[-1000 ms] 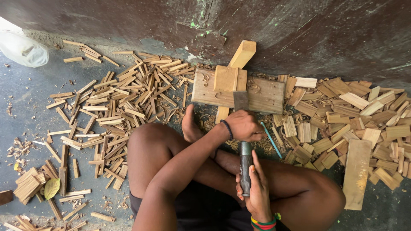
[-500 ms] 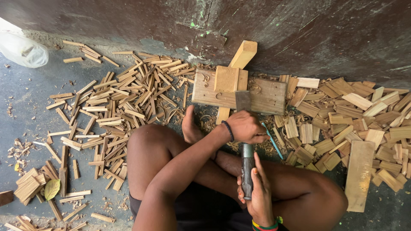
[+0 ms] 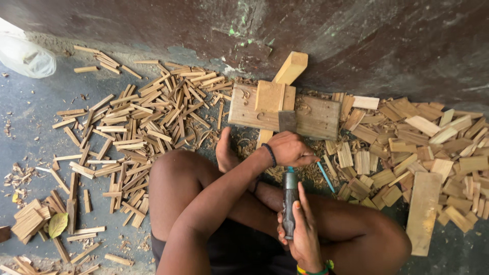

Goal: The person sits on the floor and uses a chisel and mallet to carve a small piece of wood clamped in a wooden jig. They repeatedly strike the chisel to shape the wood, occasionally pausing to reposition the piece or clear away wood shavings.

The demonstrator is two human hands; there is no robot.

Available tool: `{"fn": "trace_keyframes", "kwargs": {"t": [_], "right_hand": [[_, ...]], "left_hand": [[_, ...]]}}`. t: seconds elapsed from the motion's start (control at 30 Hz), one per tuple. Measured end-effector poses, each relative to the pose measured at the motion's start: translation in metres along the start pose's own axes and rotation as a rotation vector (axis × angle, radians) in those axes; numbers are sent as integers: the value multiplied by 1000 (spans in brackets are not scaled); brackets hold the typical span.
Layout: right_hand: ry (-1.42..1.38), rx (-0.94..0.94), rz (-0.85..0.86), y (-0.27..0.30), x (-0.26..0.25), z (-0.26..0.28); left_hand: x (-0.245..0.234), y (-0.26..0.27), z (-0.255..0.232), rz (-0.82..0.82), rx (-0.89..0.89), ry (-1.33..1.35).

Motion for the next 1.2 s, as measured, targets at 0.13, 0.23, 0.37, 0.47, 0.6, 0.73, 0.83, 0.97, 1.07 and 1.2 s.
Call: {"fn": "trace_keyframes", "kwargs": {"t": [0.13, 0.23, 0.37, 0.47, 0.6, 0.73, 0.83, 0.97, 1.07, 1.2], "right_hand": [[15, 37, -29, -3, 6, -6], [19, 42, -27, -10, 9, -8], [-11, -35, 22, -22, 17, -6], [40, -37, 12, -51, 21, -1], [131, -96, 14, -78, 32, 29], [10, -108, 65, -85, 42, 14], [-28, -121, 57, -82, 36, 13], [15, -229, 78, -68, 30, 28], [-3, -257, 66, -46, 22, 38], [-63, -230, 45, -20, 9, 33]], "left_hand": [[2, -1, 2, 53, 17, 0], [11, -2, 11, 133, -29, -115], [8, -6, 25, 46, 74, -54], [7, -25, 56, 125, -23, -145], [-11, -47, 85, 149, -115, -295], [-1, -42, 88, 56, -60, -341], [-8, -40, 85, 60, -109, -302], [-31, -26, 38, -138, 22, -253], [-44, -31, 4, -218, 93, -238], [-28, -34, -28, -203, 170, -156]]}}
Point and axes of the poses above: each hand's wrist, its own y-axis away from the middle knuckle, its own x-axis out of the palm, z = x × y, the point moved 8 cm from there along -y, towards the middle knuckle, and after that the axes turned 10 degrees about z, right-handed, at the moved point
